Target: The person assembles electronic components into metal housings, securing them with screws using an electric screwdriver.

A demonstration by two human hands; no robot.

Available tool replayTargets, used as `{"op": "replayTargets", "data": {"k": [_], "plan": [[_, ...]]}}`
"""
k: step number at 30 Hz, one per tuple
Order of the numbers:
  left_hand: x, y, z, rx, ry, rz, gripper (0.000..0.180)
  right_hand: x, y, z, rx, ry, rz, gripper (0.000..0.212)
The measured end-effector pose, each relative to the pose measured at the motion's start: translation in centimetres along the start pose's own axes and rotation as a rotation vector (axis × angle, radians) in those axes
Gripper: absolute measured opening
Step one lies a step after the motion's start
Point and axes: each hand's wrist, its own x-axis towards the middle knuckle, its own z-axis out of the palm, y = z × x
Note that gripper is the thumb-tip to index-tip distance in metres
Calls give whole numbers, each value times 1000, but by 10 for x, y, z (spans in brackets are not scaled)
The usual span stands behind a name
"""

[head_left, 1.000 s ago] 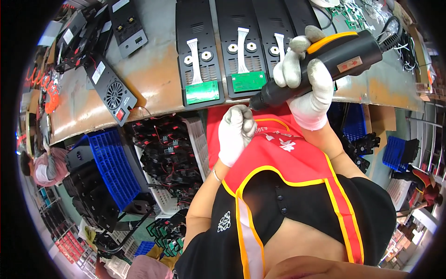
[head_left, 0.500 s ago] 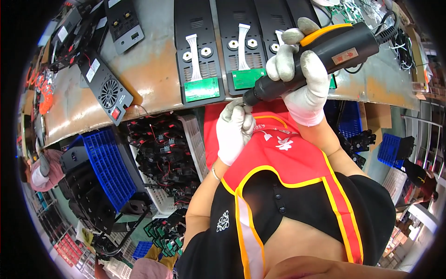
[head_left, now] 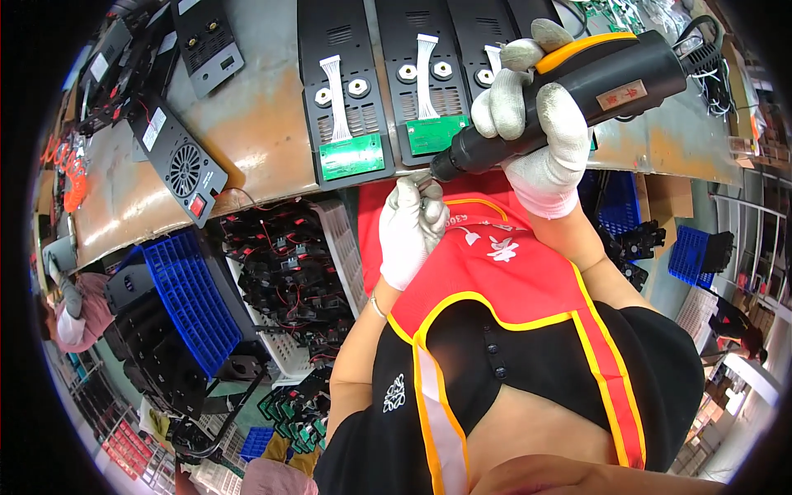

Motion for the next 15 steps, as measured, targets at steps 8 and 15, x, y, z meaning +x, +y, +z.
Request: {"op": "replayTargets", "data": {"k": [8, 15], "plan": [[-2, 0, 2, 164, 135, 17, 37, 5, 5, -5, 69, -102, -62, 48], [-8, 4, 0, 206, 111, 14, 35, 6, 3, -3, 103, -109, -37, 49]]}}
